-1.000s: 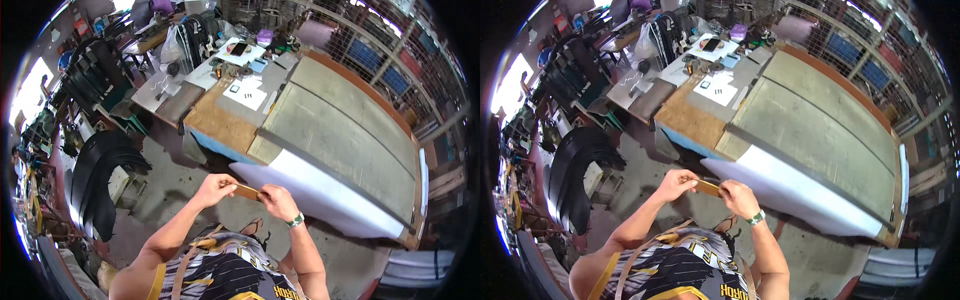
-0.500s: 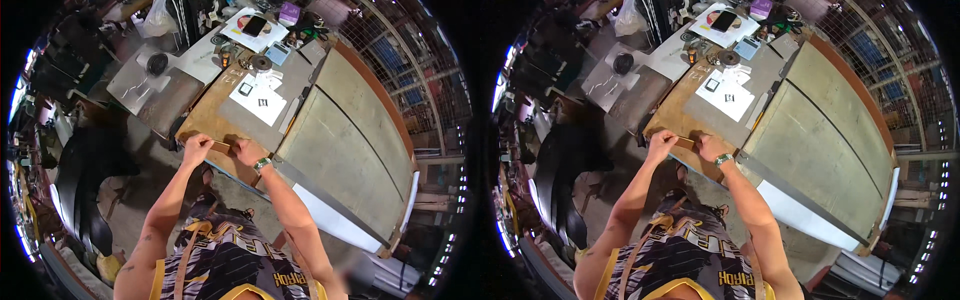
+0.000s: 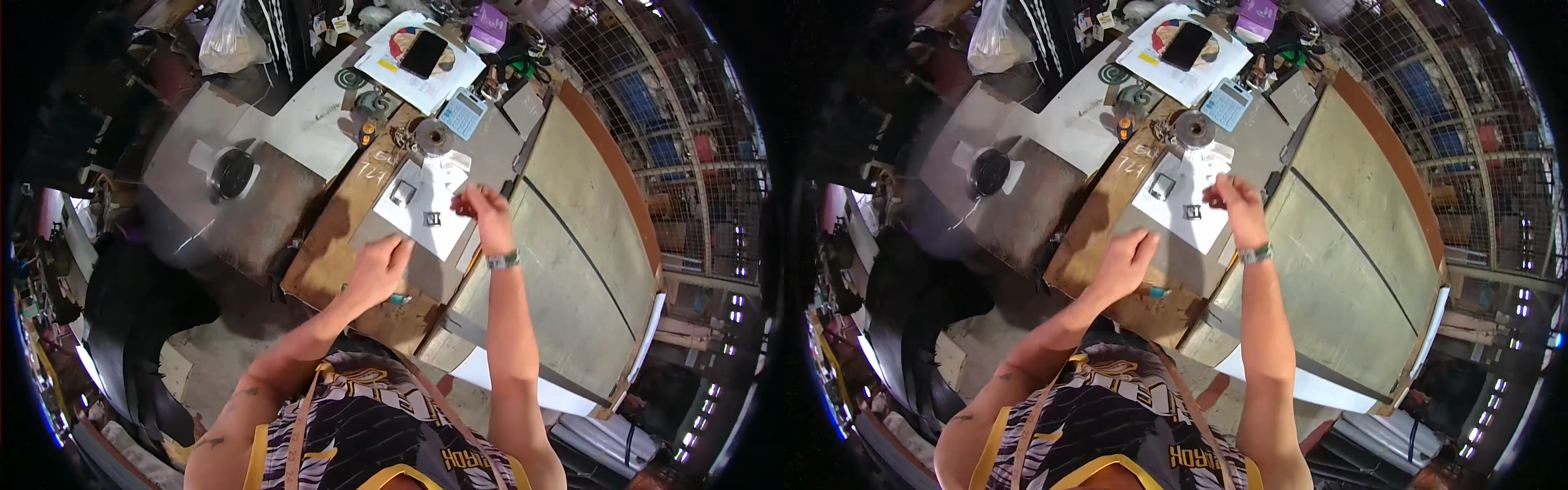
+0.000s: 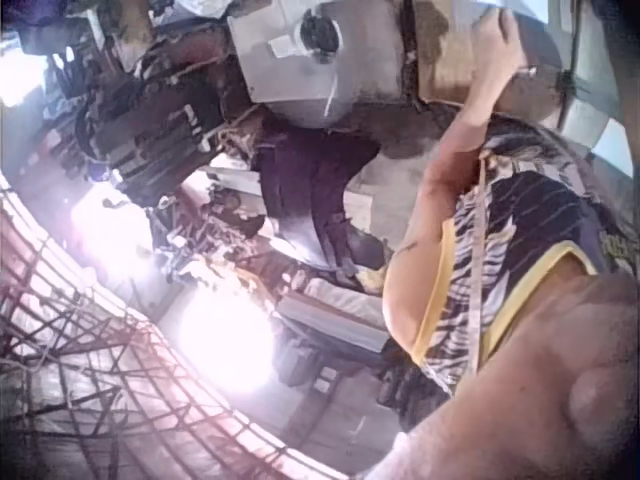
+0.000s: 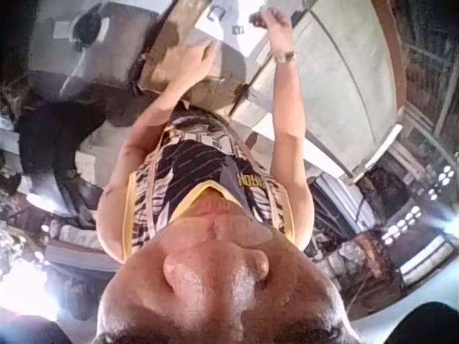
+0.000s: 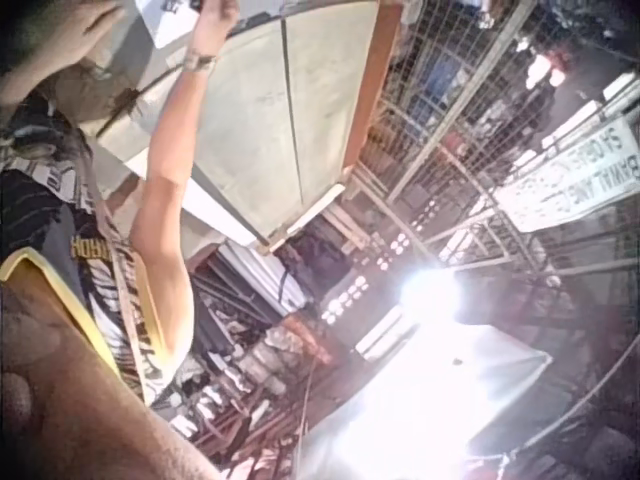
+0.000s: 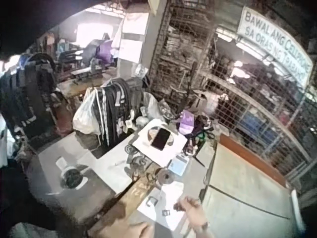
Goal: The person wraps sandpaper around a small block, feeds a strip through a manual roller press by turning its crank, and trims the edges of the strip on a workbench using a utility knife.
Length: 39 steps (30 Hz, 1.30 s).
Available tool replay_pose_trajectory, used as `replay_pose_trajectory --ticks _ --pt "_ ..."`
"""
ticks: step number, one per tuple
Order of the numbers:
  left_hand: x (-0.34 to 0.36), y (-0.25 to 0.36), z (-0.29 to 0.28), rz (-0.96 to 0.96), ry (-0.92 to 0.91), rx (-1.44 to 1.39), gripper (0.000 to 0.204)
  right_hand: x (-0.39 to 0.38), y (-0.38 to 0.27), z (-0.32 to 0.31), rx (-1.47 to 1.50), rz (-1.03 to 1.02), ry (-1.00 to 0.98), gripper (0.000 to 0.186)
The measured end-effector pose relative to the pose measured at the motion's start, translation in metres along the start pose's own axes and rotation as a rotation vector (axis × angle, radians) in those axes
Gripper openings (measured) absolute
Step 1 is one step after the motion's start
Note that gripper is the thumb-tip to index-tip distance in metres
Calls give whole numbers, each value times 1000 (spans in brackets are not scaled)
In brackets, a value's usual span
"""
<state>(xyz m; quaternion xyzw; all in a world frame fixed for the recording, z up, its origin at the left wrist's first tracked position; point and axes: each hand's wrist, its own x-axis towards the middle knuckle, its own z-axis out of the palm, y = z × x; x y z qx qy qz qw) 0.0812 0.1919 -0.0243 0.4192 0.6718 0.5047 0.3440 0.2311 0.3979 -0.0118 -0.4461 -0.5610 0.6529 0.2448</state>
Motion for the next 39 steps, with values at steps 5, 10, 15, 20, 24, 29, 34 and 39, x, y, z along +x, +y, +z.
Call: replay_pose_trajectory --ticks 5,10,15,20,24,29,34,39 --pt "158 9 26 -16 286 -271 32 120 -23 -2 26 -43 1 32" --pt "301 -35 10 -518 473 -619 36 215 -11 -4 -674 -423 167 66" --pt "374 -73 -1 -633 627 -876 48 259 -14 23 -984 -772 52 99" --pt "388 -79 9 -687 552 -980 53 267 -20 40 -1182 -780 -159 124" --pt "378 -69 20 -682 571 -879 46 281 -23 56 -1470 -748 -242 123" --pt "371 -61 10 -570 562 -837 50 298 -23 68 -1545 -746 -203 97" --pt "370 -43 -12 -245 404 -952 36 310 -81 51 -1531 -813 -309 78" --pt "376 -77 -30 -205 643 -206 26 330 -136 38 -1469 -898 -452 79"
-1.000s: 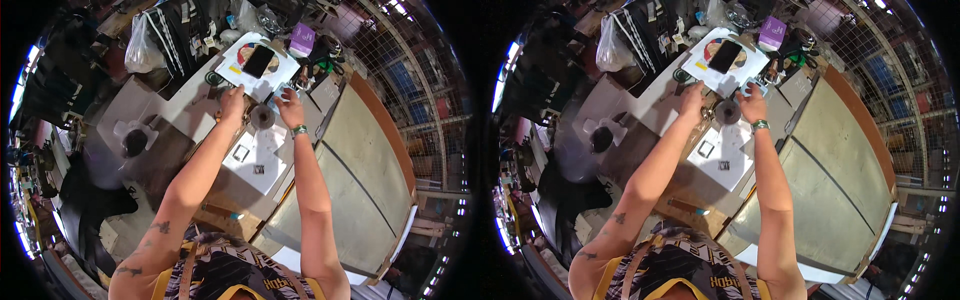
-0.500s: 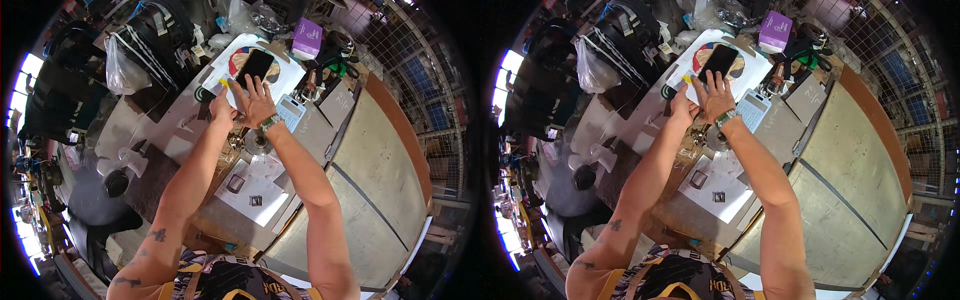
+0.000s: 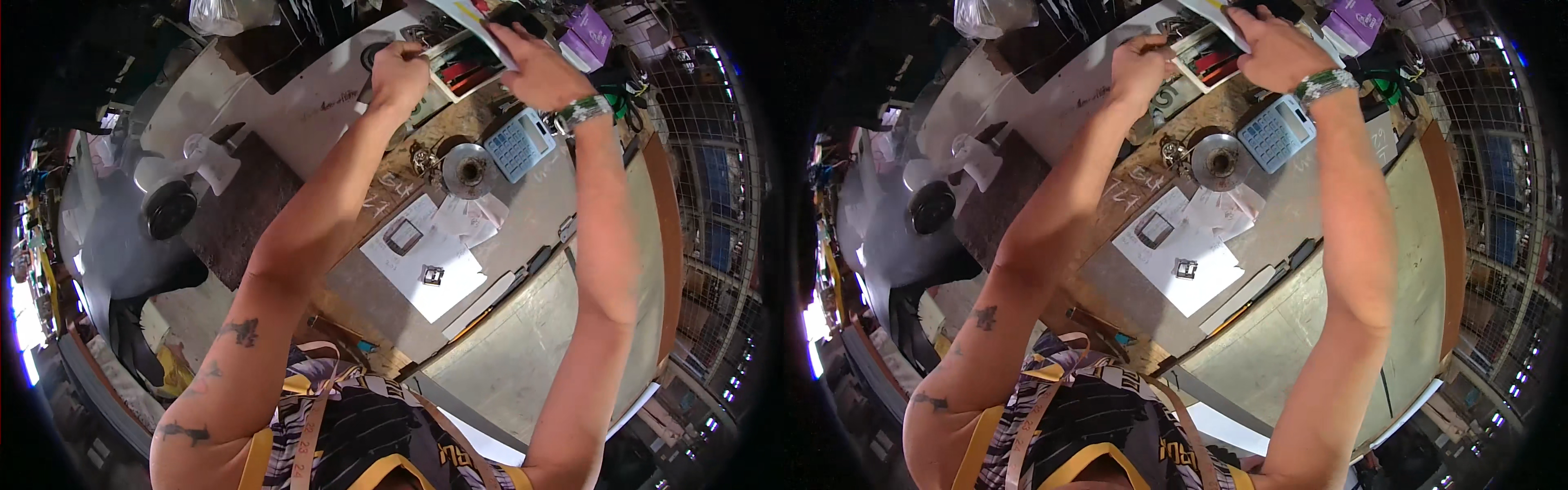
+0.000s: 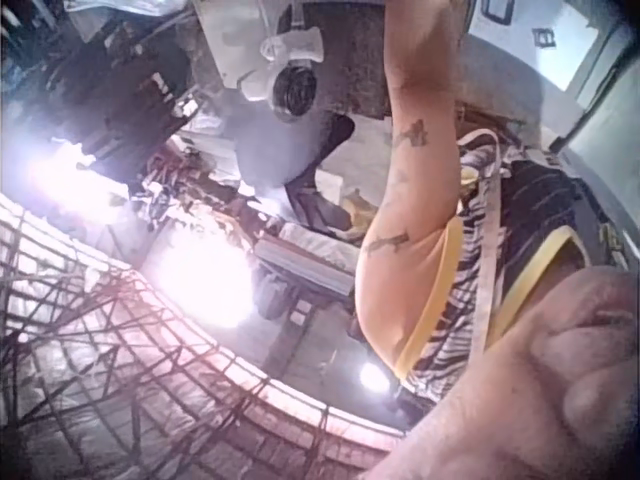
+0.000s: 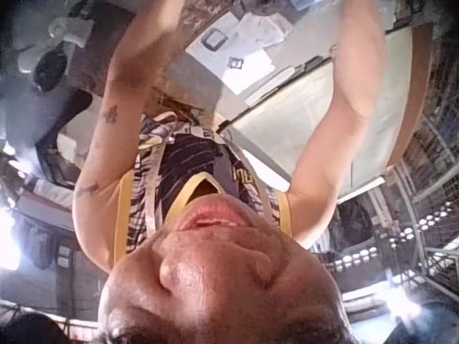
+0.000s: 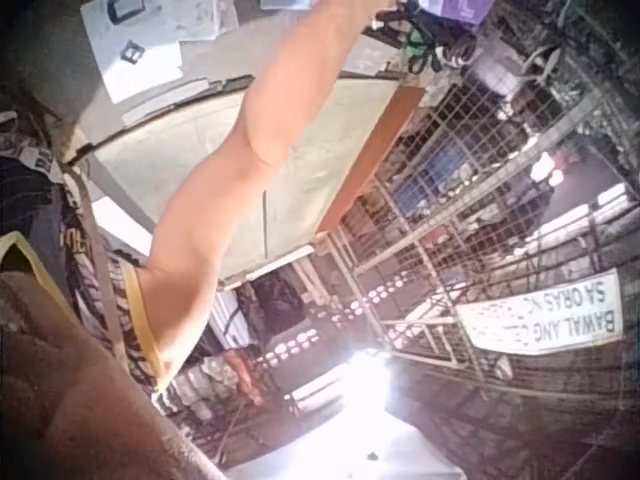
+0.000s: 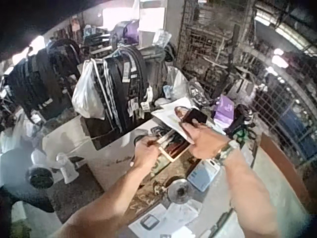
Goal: The person wraps sandpaper around a small block, feeds a strip through a manual roller press by turning its crank, and trims the edges of the strip on a workbench using a utility knife.
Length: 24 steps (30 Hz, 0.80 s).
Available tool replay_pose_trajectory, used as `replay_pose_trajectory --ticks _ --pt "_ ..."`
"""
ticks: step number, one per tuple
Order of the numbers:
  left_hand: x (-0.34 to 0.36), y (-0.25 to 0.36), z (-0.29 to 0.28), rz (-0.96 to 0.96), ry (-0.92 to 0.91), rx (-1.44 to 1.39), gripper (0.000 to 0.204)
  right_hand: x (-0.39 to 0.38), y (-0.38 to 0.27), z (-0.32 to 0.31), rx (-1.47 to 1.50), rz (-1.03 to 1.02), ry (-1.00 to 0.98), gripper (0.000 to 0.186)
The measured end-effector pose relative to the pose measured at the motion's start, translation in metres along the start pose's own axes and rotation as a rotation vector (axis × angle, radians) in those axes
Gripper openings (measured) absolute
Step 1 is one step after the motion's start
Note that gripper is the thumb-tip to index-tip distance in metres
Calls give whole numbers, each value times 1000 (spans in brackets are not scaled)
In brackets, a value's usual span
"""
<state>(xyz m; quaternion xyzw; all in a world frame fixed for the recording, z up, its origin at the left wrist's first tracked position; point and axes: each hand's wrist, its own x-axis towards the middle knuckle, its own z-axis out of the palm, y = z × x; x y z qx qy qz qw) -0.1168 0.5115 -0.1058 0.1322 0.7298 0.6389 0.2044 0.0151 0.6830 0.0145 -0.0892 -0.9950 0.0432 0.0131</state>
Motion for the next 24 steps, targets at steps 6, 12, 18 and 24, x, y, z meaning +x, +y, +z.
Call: replay_pose_trajectory --ticks 6,12,18,24 --pt "-8 -3 35 311 -260 655 22 -4 15 -22 195 17 -109 75" --pt "27 -2 61 415 -318 1332 31 7 -5 -37 163 19 -97 75" --pt "13 26 72 318 -522 1265 34 -6 -2 -33 156 68 -173 76" --pt "-13 51 39 177 -250 932 28 -2 1 -23 173 106 -183 81"
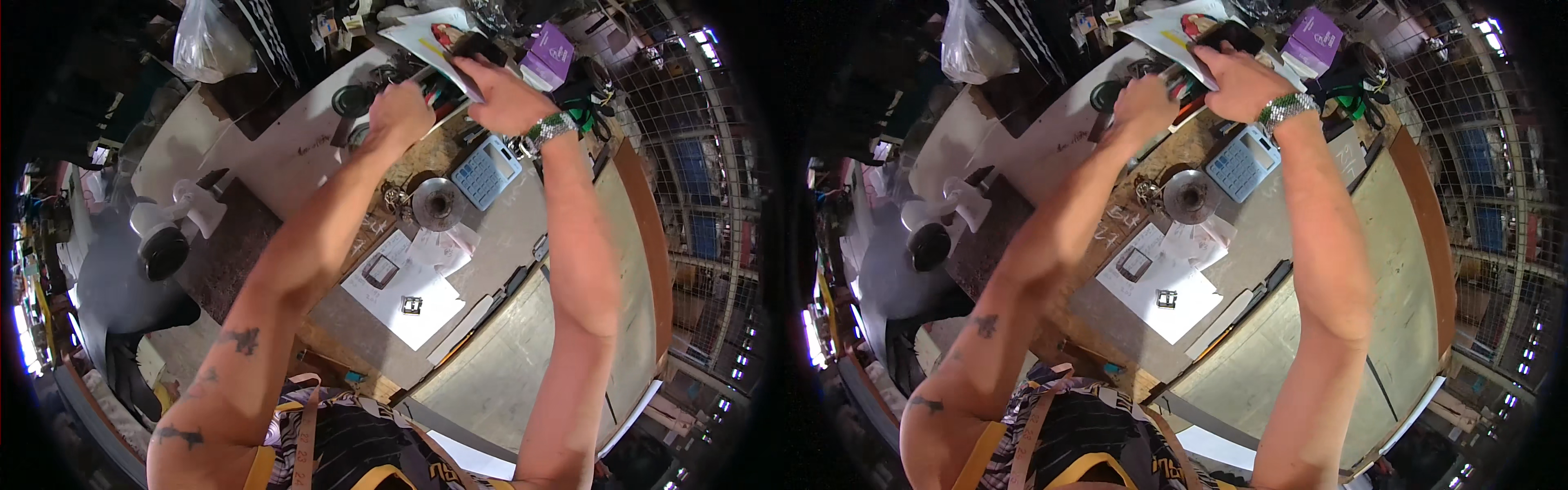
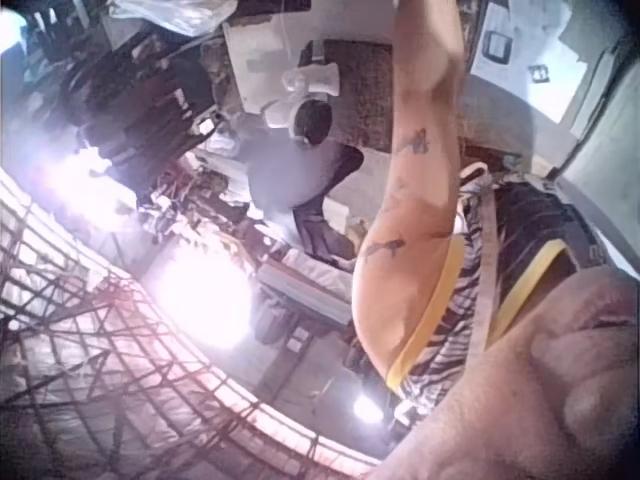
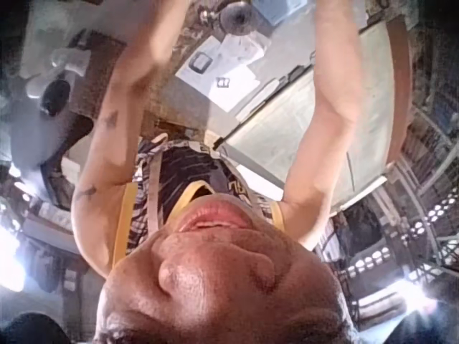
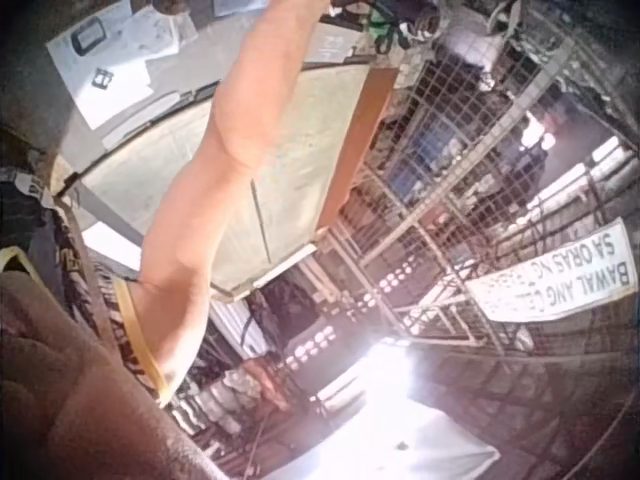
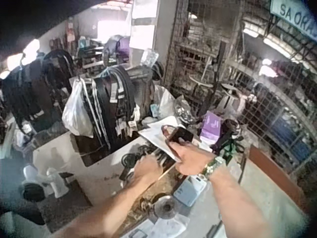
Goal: The person wraps sandpaper around a small block, feeds a strip through a manual roller press by turning its crank, and trims the edges of the strip on a workbench using a utility knife.
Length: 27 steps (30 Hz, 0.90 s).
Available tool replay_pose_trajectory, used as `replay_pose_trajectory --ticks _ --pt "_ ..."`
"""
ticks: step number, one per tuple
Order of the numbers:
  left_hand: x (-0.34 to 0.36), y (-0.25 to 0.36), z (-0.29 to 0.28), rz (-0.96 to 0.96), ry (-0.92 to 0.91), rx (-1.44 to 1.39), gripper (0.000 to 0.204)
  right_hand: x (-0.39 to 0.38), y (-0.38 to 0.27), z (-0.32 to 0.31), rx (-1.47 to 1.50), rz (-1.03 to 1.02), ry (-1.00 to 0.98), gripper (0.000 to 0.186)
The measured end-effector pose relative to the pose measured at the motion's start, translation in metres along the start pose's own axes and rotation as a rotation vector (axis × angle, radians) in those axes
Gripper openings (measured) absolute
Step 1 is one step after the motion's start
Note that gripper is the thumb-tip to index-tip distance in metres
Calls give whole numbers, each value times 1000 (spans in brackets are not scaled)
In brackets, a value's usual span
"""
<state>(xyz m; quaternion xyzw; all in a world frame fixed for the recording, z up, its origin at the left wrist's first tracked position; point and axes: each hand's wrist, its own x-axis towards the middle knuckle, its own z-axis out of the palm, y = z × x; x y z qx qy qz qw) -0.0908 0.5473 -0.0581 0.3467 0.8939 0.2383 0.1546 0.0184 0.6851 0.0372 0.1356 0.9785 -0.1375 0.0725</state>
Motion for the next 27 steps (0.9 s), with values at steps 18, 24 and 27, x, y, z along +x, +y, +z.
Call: replay_pose_trajectory --ticks 18,24,27 --pt "-445 -165 -130 -385 -193 -702 21 0 -17 184 -226 260 136 116" --pt "-495 -176 -148 -293 -17 -1039 16 -95 -138 107 52 3 619 48" --pt "-492 -171 -138 -155 -223 -977 15 -252 -239 139 923 9 172 51"
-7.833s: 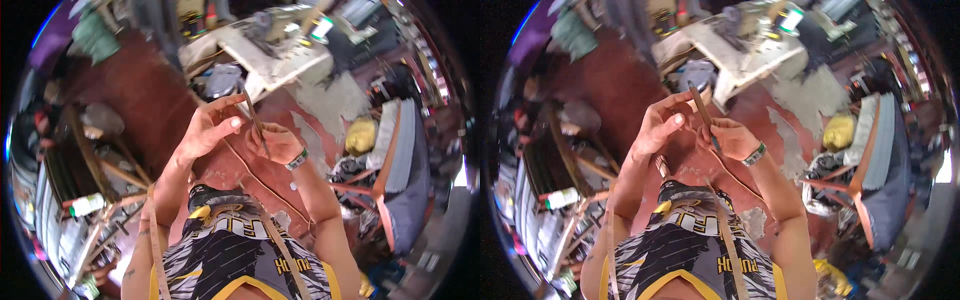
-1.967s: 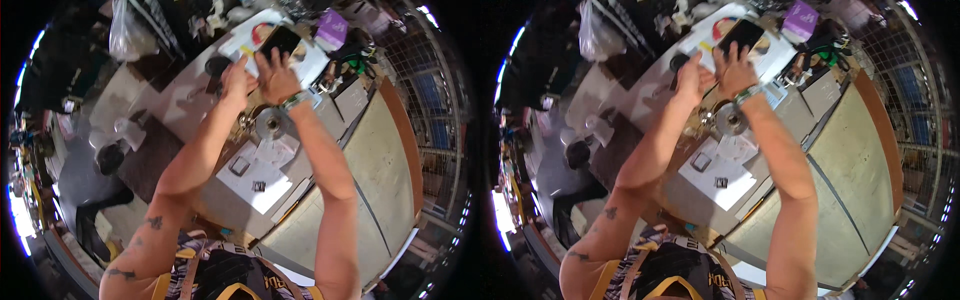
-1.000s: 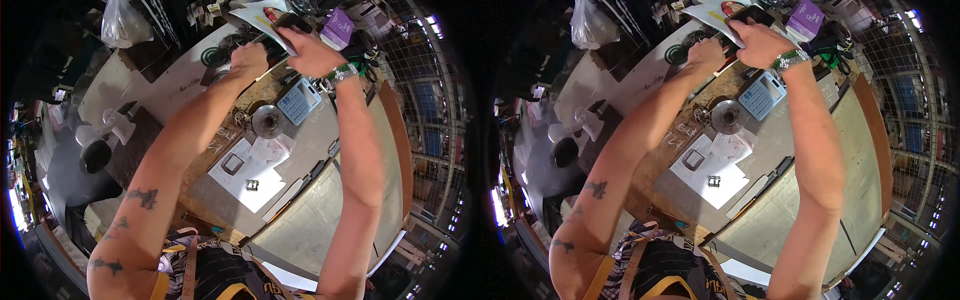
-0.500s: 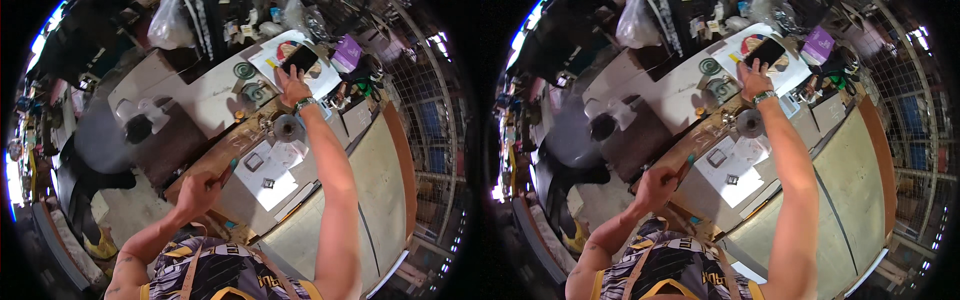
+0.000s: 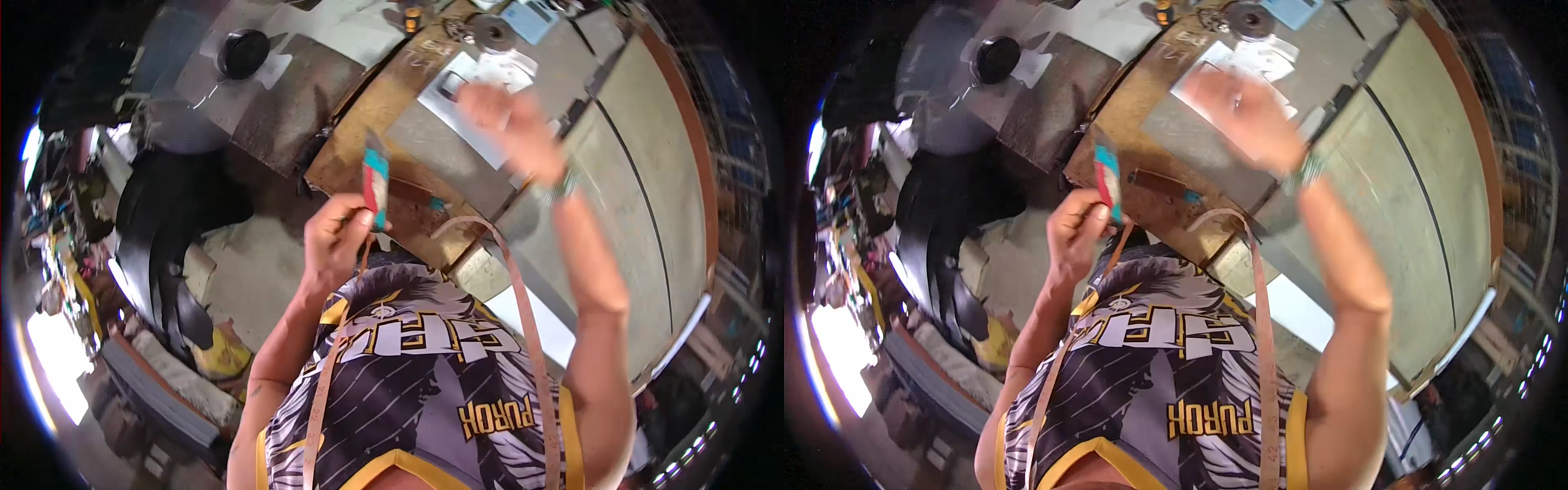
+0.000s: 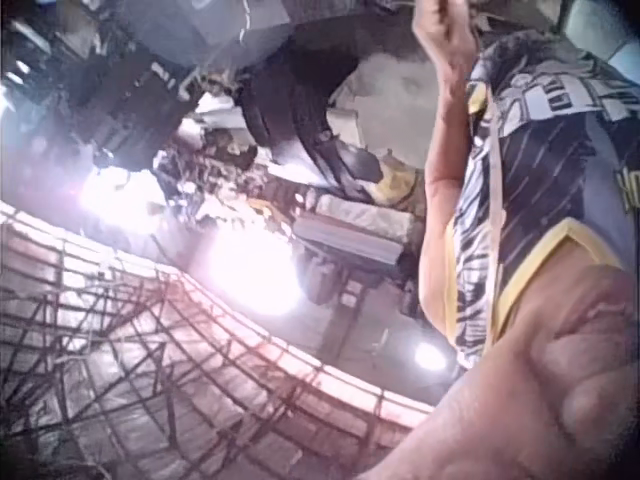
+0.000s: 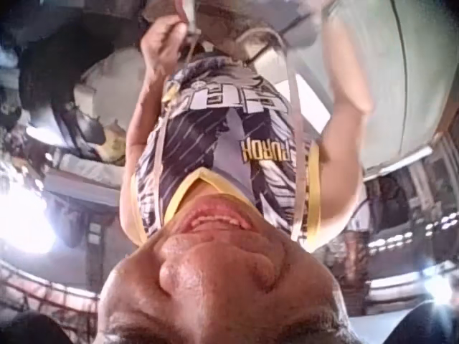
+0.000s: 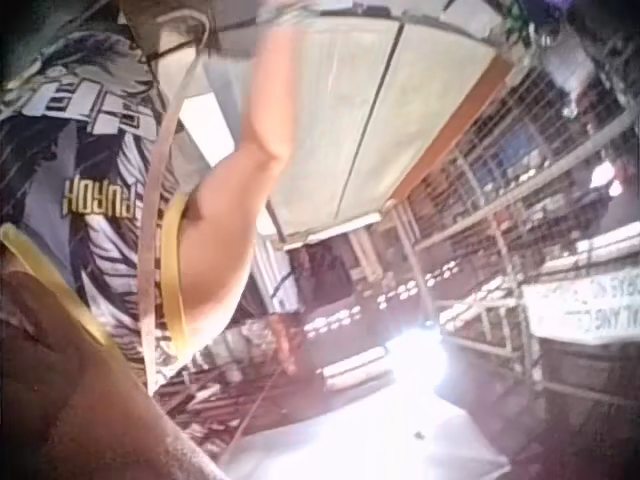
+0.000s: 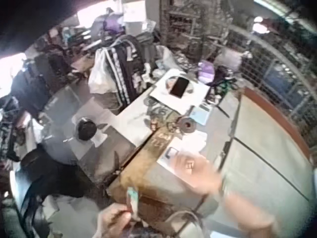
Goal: The person wraps sandpaper around a small block, feeds a strip through a manual roller press by turning its crank, and trims the edges of the strip on a workbench using a utility knife.
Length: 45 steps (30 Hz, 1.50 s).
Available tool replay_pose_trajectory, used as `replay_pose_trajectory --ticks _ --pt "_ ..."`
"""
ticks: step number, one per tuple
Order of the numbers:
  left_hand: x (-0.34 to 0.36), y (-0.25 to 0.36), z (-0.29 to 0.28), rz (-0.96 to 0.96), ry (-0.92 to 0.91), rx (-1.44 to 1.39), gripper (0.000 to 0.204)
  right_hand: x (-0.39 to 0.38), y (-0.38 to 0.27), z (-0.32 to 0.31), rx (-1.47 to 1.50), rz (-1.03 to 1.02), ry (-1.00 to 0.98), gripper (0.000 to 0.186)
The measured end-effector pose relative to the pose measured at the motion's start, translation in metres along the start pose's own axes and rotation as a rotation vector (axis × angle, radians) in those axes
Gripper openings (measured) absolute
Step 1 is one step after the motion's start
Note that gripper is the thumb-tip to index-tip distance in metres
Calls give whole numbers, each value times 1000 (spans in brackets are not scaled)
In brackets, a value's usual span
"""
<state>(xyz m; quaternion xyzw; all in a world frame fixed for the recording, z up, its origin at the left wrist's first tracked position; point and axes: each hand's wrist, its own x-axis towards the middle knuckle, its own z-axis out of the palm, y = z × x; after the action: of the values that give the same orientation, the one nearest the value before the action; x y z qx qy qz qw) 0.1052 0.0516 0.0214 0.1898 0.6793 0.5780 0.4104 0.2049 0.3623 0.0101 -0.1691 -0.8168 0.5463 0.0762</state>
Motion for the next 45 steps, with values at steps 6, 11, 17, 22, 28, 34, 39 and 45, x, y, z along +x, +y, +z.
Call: replay_pose_trajectory --ticks 6,11,17,22,28,34,39,45 --pt "-27 -54 37 155 -558 157 19 -194 -42 176 460 456 306 40" --pt "24 -114 7 636 -326 882 33 -290 -57 234 712 516 995 40" --pt "97 -140 0 884 -348 1266 41 -448 -51 278 525 614 1370 37" --pt "99 -118 25 518 -519 1275 49 -551 -19 332 656 834 1566 37" --pt "75 -119 12 398 -410 1250 40 -667 20 335 449 984 1492 41" --pt "-5 -100 4 218 -7 644 23 -825 37 242 525 914 1548 44" --pt "-118 -57 203 257 -199 669 23 -903 60 134 269 761 1519 33" --pt "-160 -74 428 223 -556 609 21 -938 98 30 347 562 1539 25"
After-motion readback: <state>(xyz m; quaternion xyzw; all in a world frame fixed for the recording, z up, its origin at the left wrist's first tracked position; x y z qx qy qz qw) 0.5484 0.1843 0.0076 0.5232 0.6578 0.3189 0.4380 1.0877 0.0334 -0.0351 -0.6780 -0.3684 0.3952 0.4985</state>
